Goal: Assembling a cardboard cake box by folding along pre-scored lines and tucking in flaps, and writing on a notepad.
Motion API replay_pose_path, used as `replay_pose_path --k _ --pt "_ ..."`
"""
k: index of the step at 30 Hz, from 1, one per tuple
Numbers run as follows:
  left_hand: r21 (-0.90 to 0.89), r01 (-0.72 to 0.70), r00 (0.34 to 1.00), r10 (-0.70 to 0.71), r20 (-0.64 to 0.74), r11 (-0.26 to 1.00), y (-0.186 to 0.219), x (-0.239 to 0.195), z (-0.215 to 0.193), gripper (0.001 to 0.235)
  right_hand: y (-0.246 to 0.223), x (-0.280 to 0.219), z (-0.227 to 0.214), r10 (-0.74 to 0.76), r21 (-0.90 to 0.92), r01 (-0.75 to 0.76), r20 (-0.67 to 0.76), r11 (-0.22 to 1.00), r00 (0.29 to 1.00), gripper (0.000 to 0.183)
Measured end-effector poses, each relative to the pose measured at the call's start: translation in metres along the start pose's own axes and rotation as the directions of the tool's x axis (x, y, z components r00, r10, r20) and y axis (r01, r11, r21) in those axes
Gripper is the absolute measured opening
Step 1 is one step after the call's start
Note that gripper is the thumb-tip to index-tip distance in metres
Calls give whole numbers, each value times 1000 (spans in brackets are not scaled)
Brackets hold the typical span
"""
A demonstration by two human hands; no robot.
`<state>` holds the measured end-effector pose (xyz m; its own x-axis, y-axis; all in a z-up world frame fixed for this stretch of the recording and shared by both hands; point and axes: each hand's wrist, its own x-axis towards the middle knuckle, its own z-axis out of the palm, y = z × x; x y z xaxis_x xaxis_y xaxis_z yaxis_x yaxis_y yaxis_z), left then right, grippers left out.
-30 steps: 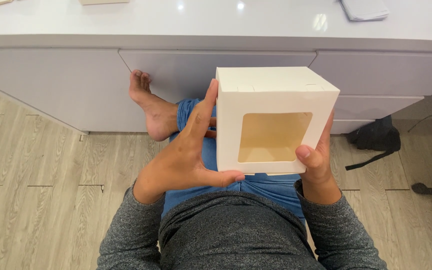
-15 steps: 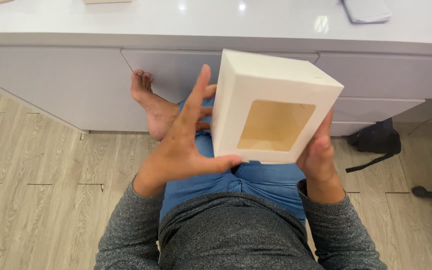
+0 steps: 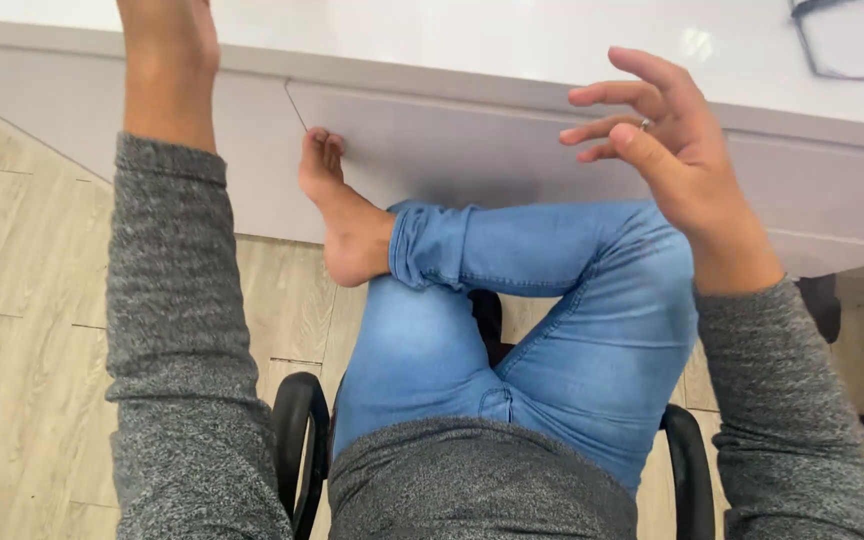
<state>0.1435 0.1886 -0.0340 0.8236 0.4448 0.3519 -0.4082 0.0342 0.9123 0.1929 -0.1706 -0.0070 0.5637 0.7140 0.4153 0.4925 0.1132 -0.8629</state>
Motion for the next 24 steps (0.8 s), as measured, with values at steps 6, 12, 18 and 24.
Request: replay_pose_path --k 6,12,18,24 --pt "137 -41 977 68 -200 990 -26 81 -71 52 6 42 -24 31 -151 -32 -7 988 999 32" --pt "280 7 916 106 -388 960 -51 116 -125 55 33 72 -22 120 -216 -105 56 971 991 31" --pt "578 194 800 213 -561 793 -36 120 -122 49 47 101 -17 206 -223 -187 63 957 977 32" --pt "911 193 849 403 -341 365 -48 130 -50 36 55 147 -19 31 -291 1 104 957 994 26"
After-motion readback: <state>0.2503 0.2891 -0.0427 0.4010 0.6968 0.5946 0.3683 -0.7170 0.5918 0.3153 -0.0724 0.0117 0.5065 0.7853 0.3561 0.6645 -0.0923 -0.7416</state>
